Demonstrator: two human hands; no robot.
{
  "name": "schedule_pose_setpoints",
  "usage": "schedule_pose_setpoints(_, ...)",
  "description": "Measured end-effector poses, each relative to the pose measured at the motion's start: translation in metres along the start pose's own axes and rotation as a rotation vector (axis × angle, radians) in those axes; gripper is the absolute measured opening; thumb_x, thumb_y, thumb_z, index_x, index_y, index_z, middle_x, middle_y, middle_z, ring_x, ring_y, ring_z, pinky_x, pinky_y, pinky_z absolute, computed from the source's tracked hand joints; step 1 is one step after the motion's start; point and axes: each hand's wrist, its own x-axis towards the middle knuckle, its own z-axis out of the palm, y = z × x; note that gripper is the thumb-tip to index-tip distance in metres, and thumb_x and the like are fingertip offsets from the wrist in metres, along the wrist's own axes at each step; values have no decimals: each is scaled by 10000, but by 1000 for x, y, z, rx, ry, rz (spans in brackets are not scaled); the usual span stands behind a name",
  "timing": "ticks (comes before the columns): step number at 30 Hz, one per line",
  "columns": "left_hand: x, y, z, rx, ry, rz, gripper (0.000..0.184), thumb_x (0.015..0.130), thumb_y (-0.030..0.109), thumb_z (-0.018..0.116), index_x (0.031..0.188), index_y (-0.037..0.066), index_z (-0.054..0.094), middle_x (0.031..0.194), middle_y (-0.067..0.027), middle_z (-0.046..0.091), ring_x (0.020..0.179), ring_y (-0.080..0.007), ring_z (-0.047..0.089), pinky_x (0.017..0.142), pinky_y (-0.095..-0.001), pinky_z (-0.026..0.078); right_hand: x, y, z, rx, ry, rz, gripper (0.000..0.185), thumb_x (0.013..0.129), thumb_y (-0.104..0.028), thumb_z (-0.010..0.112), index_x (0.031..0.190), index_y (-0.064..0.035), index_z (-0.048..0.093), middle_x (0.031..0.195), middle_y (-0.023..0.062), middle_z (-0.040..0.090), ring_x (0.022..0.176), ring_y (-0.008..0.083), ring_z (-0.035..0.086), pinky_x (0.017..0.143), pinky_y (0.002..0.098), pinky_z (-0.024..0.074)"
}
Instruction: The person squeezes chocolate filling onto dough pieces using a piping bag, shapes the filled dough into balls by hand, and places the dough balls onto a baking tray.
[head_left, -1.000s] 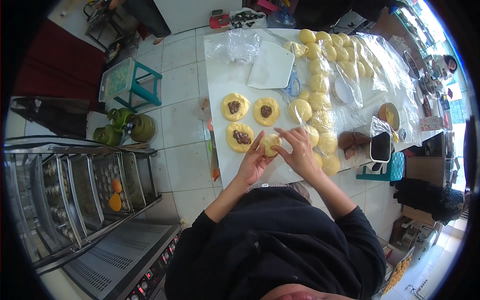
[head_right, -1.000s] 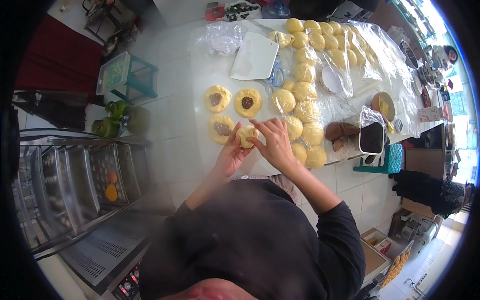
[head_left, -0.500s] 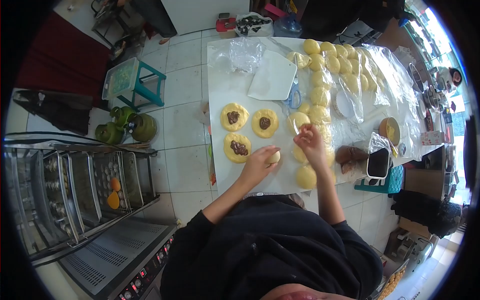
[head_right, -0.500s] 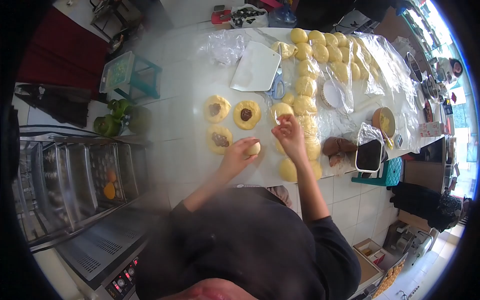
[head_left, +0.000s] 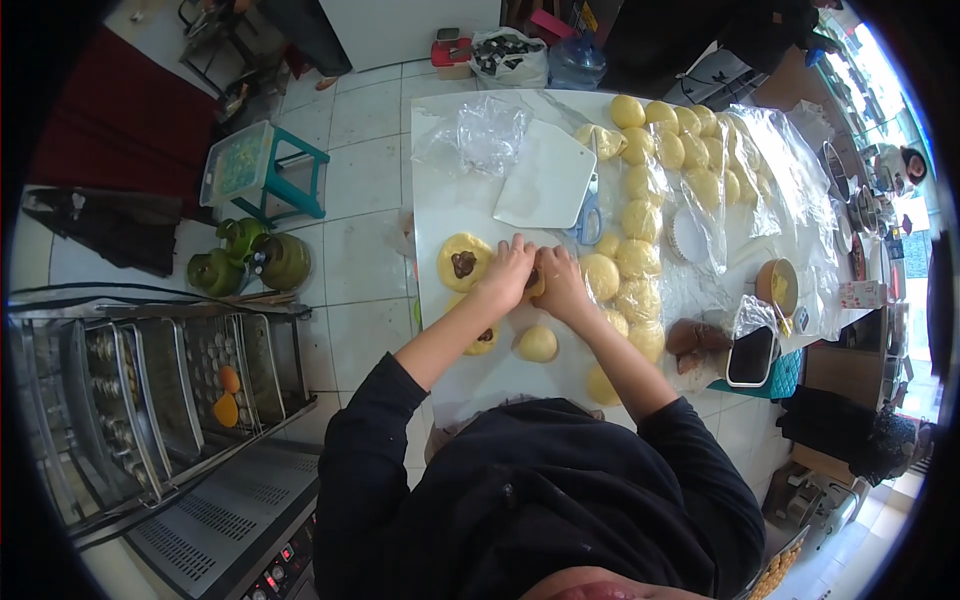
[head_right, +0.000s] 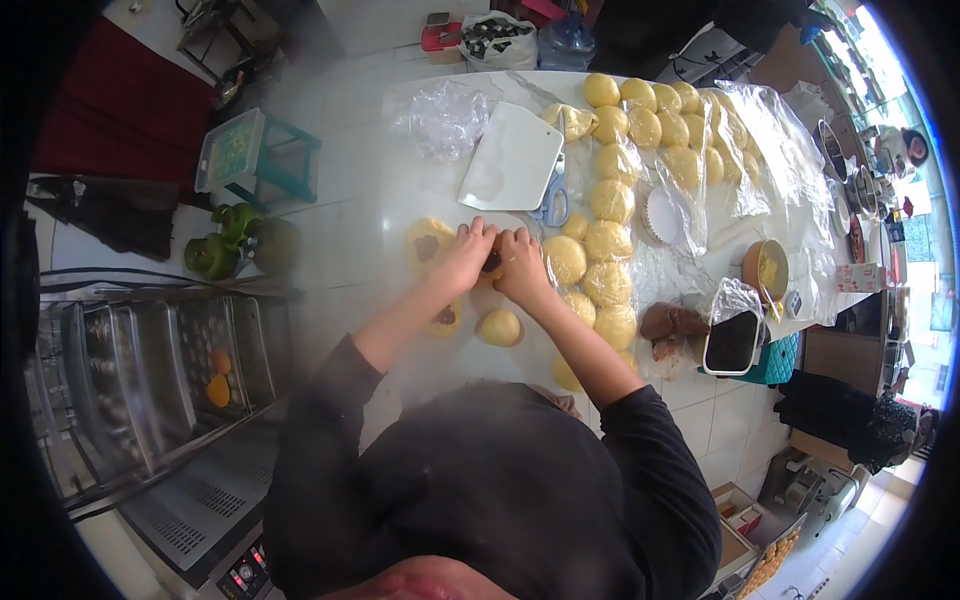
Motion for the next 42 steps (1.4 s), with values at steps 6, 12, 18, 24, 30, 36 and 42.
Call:
schedule_pose_setpoints(6, -3, -5, -3, -132, -16, -13, 423, 602, -94, 578, 988, 24, 453, 1026, -170, 439, 877, -339, 493, 747, -384, 454, -7, -3, -9, 279, 85, 110, 594, 506, -74, 703, 1044, 15, 465, 984, 166, 479, 919, 329, 477, 778, 395, 405)
schedule_pose_setpoints(12, -6, -1, -7, -202, 122, 2, 308, 603, -113, 549, 884, -16, 467, 907, -200, 483, 808, -338, 520, 685, -373, 459, -4, -2, -4, 247, 178, 101, 429, 553, -52, 676, 971, -41, 577, 878, 137, 560, 806, 302, 555, 708, 363, 462)
schedule_pose_setpoints(18, -25, 14, -12, -384, 298, -13, 122, 654, -56, 513, 773, -34, 501, 761, -195, 516, 743, -332, 536, 647, -382, 444, -17, -19, -21, 433, 190, 69, 303, 589, 45, 584, 881, -24, 626, 856, 159, 572, 783, 312, 562, 676, 363, 467)
schedule_pose_setpoints(24, -36, 12, -5, -385, 410, 46, 138, 664, -47, 502, 796, -7, 499, 664, -146, 550, 709, -326, 545, 616, -388, 437, -25, -11, -19, 351, 84, 22, 200, 631, 48, 557, 801, -16, 640, 806, 153, 588, 752, 308, 567, 652, 367, 465)
schedule_pose_setpoints(30, -34, 4, 0, -444, 352, 22, 285, 663, -110, 463, 904, 41, 445, 638, -118, 552, 693, -304, 544, 604, -389, 436, -27, -9, -25, 354, 94, -222, 178, 662, -5, 570, 829, -32, 628, 727, 126, 592, 678, 305, 573, 616, 359, 465)
schedule_pose_setpoints(36, -39, 5, 5, -734, 356, 25, 478, 641, -176, 442, 1016, 83, 300, 1014, -135, 469, 837, -259, 566, 662, -358, 468, -27, -8, -31, 269, 49, -138, 194, 674, -44, 602, 867, -37, 624, 721, 119, 593, 625, 278, 580, 574, 347, 468)
schedule_pose_setpoints(42, -54, 0, -9, -824, 644, 248, 486, 718, -69, 538, 1109, 87, 295, 1124, -73, 409, 945, -206, 536, 780, -292, 476, -39, -24, -57, 638, 256, -92, 165, 696, -42, 623, 858, -16, 636, 719, 102, 591, 657, 221, 610, 572, 288, 479)
